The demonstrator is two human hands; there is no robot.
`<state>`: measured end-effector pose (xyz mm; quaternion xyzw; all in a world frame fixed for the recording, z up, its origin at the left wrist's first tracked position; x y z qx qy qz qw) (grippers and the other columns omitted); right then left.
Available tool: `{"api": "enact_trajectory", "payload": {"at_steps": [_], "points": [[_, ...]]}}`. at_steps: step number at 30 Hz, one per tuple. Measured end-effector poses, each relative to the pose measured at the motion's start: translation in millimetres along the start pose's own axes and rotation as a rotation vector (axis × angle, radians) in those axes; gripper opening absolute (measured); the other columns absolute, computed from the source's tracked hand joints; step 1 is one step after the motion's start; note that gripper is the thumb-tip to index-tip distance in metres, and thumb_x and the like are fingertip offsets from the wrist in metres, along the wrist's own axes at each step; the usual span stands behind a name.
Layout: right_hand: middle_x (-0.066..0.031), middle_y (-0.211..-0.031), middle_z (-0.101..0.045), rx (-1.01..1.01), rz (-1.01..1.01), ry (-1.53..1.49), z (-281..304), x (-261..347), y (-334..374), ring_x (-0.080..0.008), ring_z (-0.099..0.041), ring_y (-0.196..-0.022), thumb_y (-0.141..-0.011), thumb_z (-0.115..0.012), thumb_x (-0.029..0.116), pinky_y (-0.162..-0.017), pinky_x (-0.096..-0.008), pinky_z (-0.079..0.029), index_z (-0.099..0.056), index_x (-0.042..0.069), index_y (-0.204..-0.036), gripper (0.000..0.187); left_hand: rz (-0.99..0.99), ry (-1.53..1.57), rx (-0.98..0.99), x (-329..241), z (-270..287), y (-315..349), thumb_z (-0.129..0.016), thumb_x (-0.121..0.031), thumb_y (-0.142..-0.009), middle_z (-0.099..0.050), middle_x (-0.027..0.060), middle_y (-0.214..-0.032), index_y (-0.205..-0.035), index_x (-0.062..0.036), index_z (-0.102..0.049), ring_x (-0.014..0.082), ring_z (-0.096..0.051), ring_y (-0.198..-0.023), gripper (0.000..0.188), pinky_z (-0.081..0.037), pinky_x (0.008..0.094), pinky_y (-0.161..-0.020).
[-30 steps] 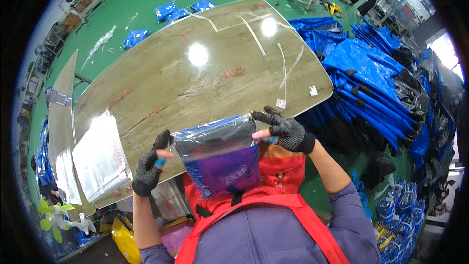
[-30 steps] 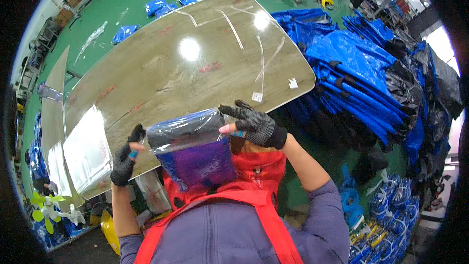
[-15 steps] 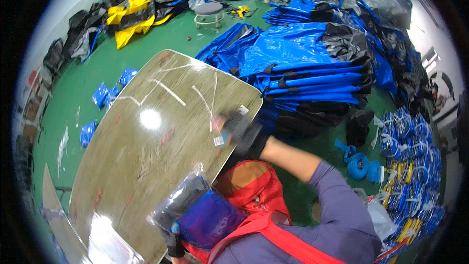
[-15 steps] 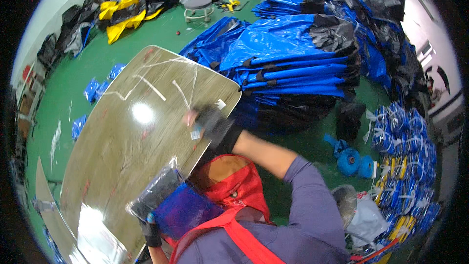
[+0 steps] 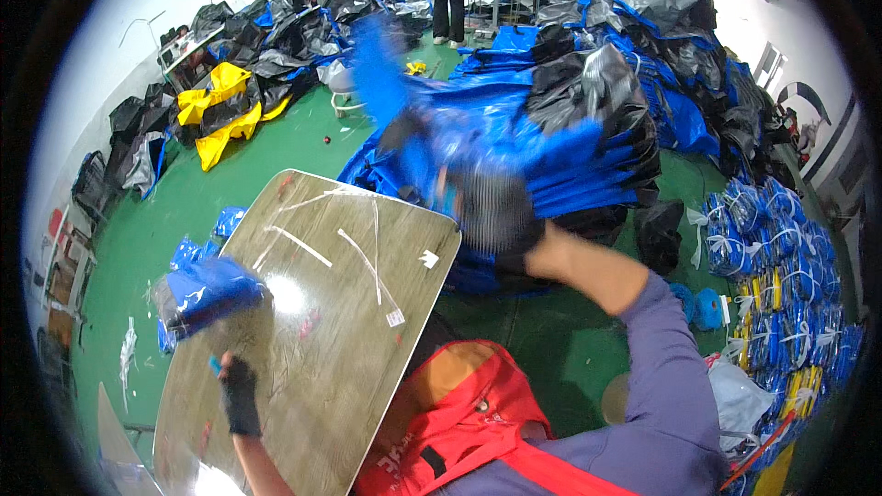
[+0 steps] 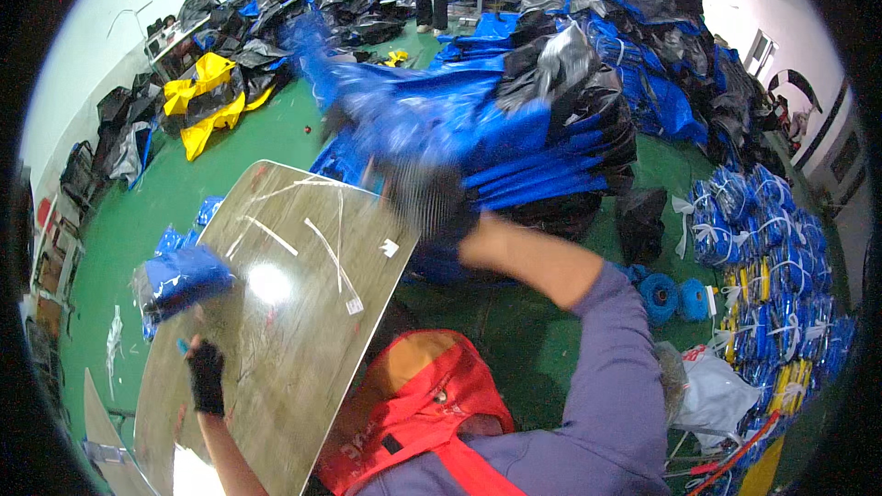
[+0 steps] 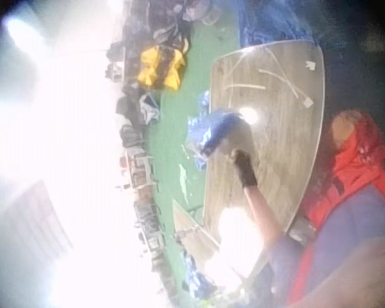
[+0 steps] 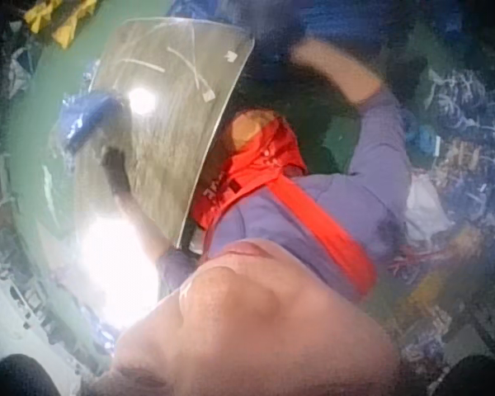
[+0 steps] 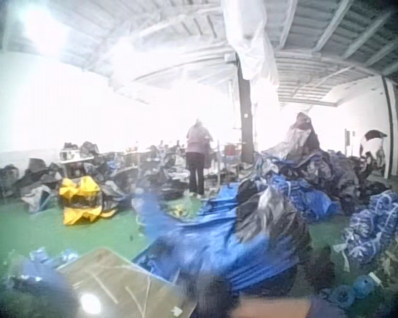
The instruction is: The person repeatedly folds blue and black tarps on a table, places each folded tarp into a clear plastic bag, and sets the bagged item aside. The process is repeated multiple times with similar items.
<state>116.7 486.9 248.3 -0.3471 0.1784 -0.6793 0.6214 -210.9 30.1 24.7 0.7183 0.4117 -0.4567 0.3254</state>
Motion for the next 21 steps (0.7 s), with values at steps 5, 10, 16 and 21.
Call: {"api": "enact_trajectory", "payload": {"at_steps": [5, 10, 16, 21], "points": [[-0.0117, -0.093, -0.068, 0.728, 0.128, -0.839, -103, 168, 188, -0.031, -0.064, -0.087, -0.086, -0.062, 0.028, -0.068, -0.038, -0.051, -0.068, 0.014, -0.104, 0.024, 0.256, 0.015, 0.422, -1, -61, -3, -0.052, -0.032, -0.093, -0.053, 0.0093, -0.129, -0.131, -0.0067, -0.048, 0.0235, -0.052, -0.11, 0.046, -0.043, 0.0435, -0.093], [-0.0135, -0.096, -0.068, 1.361, 0.166, -0.95, -171, 251, 266, -0.0329, -0.064, -0.086, -0.085, -0.061, 0.029, -0.069, -0.0426, -0.05, -0.067, 0.016, -0.101, 0.022, 0.071, -0.513, 0.11, -41, -2, -1, -0.06, -0.025, -0.085, -0.06, 0.01, -0.119, -0.126, -0.0035, -0.053, 0.023, -0.058, -0.096, 0.047, -0.049, 0.0365, -0.085], [-0.015, -0.094, -0.063, 0.395, 0.057, -0.135, -146, 114, 69, -0.0304, -0.062, -0.084, -0.083, -0.059, 0.027, -0.072, -0.0421, -0.05, -0.06, 0.011, -0.104, 0.027, 0.007, -0.432, -0.041, -60, 75, 69, -0.06, -0.017, -0.085, -0.066, 0.0108, -0.101, -0.109, -0.0044, -0.062, 0.0225, -0.062, -0.094, 0.027, -0.049, 0.0338, -0.084], [-0.0181, -0.094, -0.064, 0.074, -0.564, 0.72, -188, -58, 12, -0.0349, -0.063, -0.091, -0.087, -0.059, 0.039, -0.082, -0.0492, -0.046, -0.054, 0.006, -0.111, 0.041, 0.003, -0.805, -0.127, -38, 84, 102, -0.061, -0.025, -0.088, -0.062, 0.008, -0.11, -0.12, -0.0064, -0.055, 0.022, -0.059, -0.1, 0.038, -0.048, 0.0358, -0.087]]}}
Point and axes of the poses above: each hand's wrist, its own y-axis away from the middle knuckle, its own z-axis out of the back of the hand, x = y × z, the point moved 4 cm from there along -y, towards the middle knuckle
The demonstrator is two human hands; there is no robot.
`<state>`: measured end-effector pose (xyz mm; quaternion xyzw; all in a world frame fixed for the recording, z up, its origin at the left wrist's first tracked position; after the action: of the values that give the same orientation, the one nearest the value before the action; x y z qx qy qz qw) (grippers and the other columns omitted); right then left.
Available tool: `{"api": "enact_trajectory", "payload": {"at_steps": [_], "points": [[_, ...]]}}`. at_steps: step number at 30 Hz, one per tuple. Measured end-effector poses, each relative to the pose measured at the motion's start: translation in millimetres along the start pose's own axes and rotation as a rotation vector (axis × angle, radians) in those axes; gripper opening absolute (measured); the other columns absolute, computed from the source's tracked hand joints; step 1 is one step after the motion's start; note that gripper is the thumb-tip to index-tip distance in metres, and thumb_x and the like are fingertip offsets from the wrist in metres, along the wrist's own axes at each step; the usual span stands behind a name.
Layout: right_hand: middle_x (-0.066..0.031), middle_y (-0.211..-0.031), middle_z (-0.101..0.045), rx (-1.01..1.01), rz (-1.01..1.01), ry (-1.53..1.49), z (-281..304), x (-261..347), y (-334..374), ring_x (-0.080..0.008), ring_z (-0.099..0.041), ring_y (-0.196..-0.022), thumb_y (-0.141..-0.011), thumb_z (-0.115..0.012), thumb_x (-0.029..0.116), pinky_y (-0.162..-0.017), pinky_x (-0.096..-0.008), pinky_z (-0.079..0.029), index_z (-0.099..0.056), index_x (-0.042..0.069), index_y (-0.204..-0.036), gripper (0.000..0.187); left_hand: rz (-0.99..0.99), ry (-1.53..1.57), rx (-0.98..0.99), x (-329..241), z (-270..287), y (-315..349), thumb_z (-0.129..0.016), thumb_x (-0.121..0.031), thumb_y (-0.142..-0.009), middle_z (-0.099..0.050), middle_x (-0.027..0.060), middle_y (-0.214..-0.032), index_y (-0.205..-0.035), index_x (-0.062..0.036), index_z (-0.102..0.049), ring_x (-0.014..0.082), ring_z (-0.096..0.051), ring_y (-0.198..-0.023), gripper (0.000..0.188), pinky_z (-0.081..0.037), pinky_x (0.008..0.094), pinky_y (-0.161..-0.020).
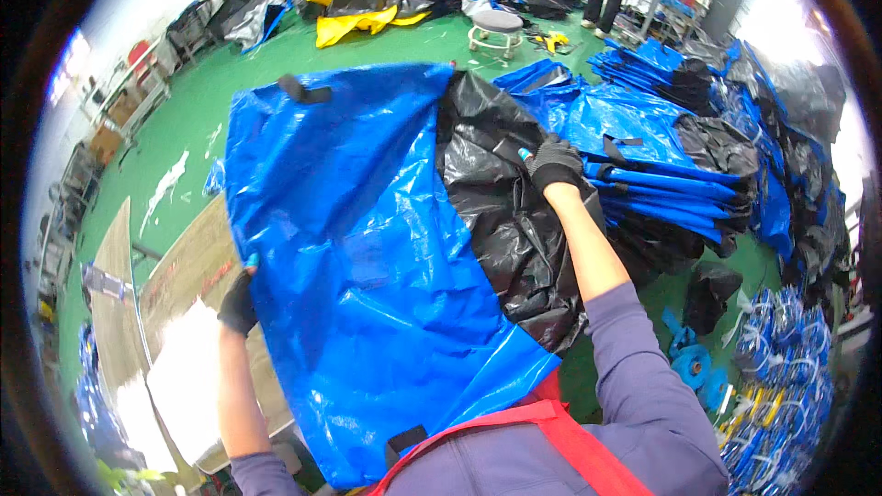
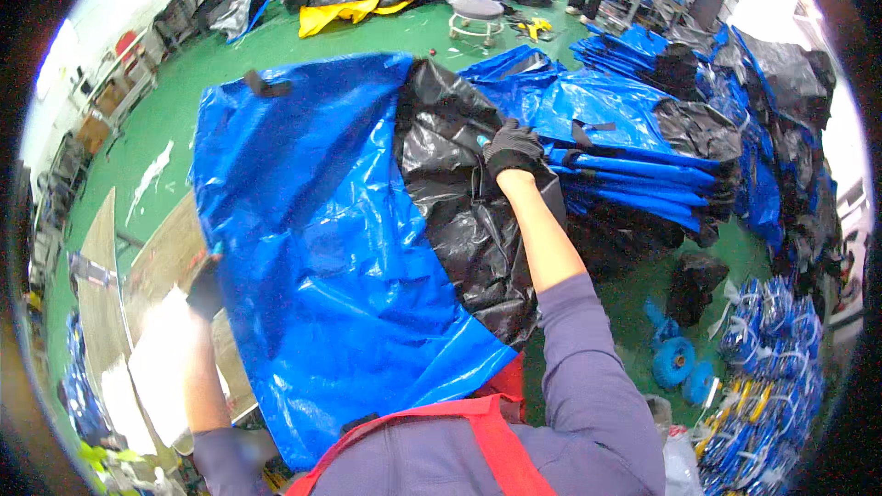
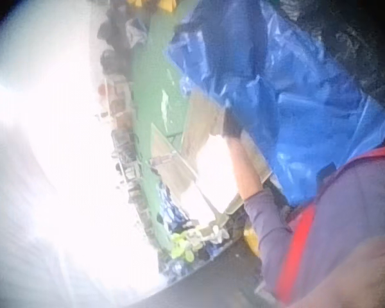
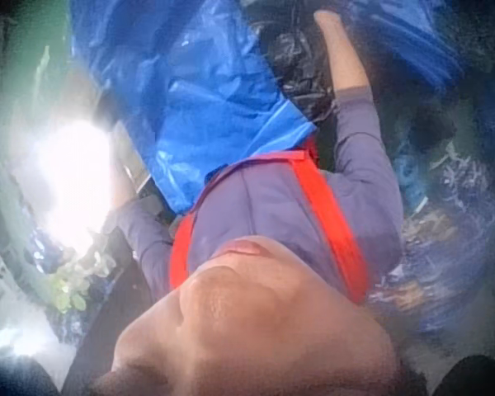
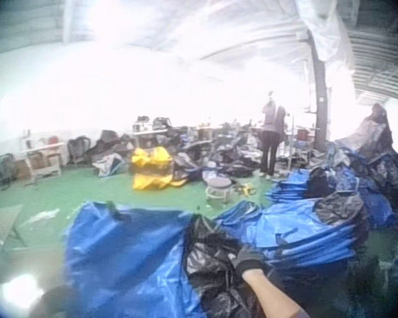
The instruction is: The person repeatedly folds blue and black tarps on a table, places each folded tarp into a clear plastic bag, and sets the bagged item aside. The process is repeated multiple times with similar items.
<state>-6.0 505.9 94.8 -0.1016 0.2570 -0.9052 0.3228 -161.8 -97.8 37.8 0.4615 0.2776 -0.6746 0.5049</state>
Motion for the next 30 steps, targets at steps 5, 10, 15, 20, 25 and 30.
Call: {"api": "enact_trajectory", "payload": {"at_steps": [5, 10, 15, 20, 25, 30], "points": [[-0.0179, -0.074, -0.067, 0.136, 0.445, -0.157, -10, 6, -38, -0.0374, -0.065, -0.068, -0.094, -0.044, 0.035, -0.061, -0.0456, -0.051, -0.058, 0.01, -0.108, 0.032, -0.046, 0.012, -0.264, 13, 29, 5, -0.064, -0.027, -0.085, -0.062, 0.0119, -0.111, -0.124, -0.0018, -0.052, 0.0221, -0.06, -0.096, 0.048, -0.048, 0.0352, -0.086], [-0.0235, -0.101, -0.066, 0.564, 0.333, -0.252, -30, 3, -36, -0.0414, -0.064, -0.091, -0.091, -0.044, 0.043, -0.079, -0.0502, -0.05, -0.054, 0.015, -0.124, 0.044, 0.078, -0.65, -0.655, 50, 83, 39, -0.058, -0.028, -0.086, -0.059, 0.0252, -0.12, -0.128, 0.0054, -0.047, 0.0386, -0.06, -0.104, 0.055, -0.046, 0.0414, -0.09], [-0.0227, -0.112, -0.062, 0.485, 0.276, -0.382, -72, 16, -13, -0.0379, -0.062, -0.102, -0.088, -0.05, 0.037, -0.087, -0.0475, -0.049, -0.058, 0.009, -0.114, 0.039, 0.327, -0.703, -0.727, 49, 47, 61, -0.061, -0.029, -0.082, -0.054, 0.0258, -0.125, -0.131, -0.0021, -0.048, 0.0439, -0.052, -0.113, 0.058, -0.041, 0.0455, -0.096], [-0.0211, -0.107, -0.065, 0.45, 0.244, -0.234, -4, 63, -20, -0.0388, -0.061, -0.1, -0.087, -0.055, 0.037, -0.082, -0.0484, -0.049, -0.057, 0.01, -0.117, 0.04, -0.522, -0.959, -0.425, -80, -122, 44, -0.061, -0.031, -0.081, -0.038, 0.0195, -0.144, -0.138, -0.0122, -0.043, 0.0425, -0.031, -0.134, 0.063, -0.019, 0.0538, -0.111], [-0.0237, -0.117, -0.057, 0.27, 1.088, -0.526, 84, 83, 54, -0.0404, -0.051, -0.114, -0.069, -0.066, 0.041, -0.098, -0.0496, -0.039, -0.055, 0.007, -0.122, 0.063, -0.651, -0.905, 0.007, -127, -257, 5, -0.054, -0.062, -0.08, -0.026, 0.0167, -0.152, -0.143, -0.0206, -0.039, 0.0424, -0.018, -0.14, 0.077, -0.008, 0.0673, -0.107], [-0.0251, -0.128, -0.052, 0.952, 1.07, -0.042, 40, 25, 80, -0.0408, -0.05, -0.119, -0.076, -0.057, 0.06, -0.101, -0.0473, -0.039, -0.049, 0.002, -0.127, 0.077, -0.735, -0.796, 0.202, -101, -275, -6, -0.055, -0.067, -0.076, -0.029, 0.0184, -0.15, -0.137, -0.0246, -0.046, 0.0407, -0.016, -0.142, 0.075, -0.005, 0.071, -0.105]]}}
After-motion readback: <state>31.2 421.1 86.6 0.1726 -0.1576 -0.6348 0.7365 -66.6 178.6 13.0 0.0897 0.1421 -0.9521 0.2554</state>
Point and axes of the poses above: each hand's wrist, its own y-axis away from the middle knuckle, its own z-axis out of the back of the hand, x = y × z, the point moved 4 cm from there along -y, towards the middle knuckle
